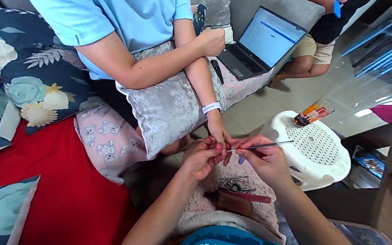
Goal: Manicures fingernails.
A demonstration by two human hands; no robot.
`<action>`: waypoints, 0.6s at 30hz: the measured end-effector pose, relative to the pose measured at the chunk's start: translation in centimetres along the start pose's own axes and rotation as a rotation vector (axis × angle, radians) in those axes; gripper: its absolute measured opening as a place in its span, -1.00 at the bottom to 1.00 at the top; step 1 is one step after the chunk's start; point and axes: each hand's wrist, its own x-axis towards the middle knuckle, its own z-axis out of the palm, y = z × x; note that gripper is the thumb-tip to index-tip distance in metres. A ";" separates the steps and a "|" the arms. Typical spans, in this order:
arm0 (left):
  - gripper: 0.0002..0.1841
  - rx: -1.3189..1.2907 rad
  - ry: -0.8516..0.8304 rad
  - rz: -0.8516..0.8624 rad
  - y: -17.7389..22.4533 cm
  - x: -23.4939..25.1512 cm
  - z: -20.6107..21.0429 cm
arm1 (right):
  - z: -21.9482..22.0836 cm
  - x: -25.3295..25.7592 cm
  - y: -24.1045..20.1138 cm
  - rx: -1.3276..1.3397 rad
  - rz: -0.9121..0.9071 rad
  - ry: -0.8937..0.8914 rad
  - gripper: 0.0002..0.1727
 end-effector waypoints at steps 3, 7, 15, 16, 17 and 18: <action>-0.83 0.010 0.082 0.014 -0.1 -0.1 0.8 | 0.1 -0.4 0.0 0.013 0.016 -0.003 -0.90; -0.82 0.031 0.131 0.020 -0.2 0.1 1.5 | 0.0 -0.9 0.1 0.015 -0.009 0.002 -0.91; -0.80 0.036 0.171 0.048 -0.8 0.1 1.7 | 0.6 -0.9 0.8 0.019 0.058 0.127 -0.90; -0.80 0.041 0.169 0.050 -0.8 0.1 1.7 | 0.7 -1.0 0.8 0.025 0.056 0.131 -0.90; -0.80 0.048 0.168 0.056 -0.9 0.1 1.6 | 0.7 -1.2 0.8 0.020 0.047 0.123 -0.91; -0.81 0.056 0.169 0.064 -0.9 0.1 1.6 | 0.7 -1.3 0.6 0.008 0.038 0.106 -0.92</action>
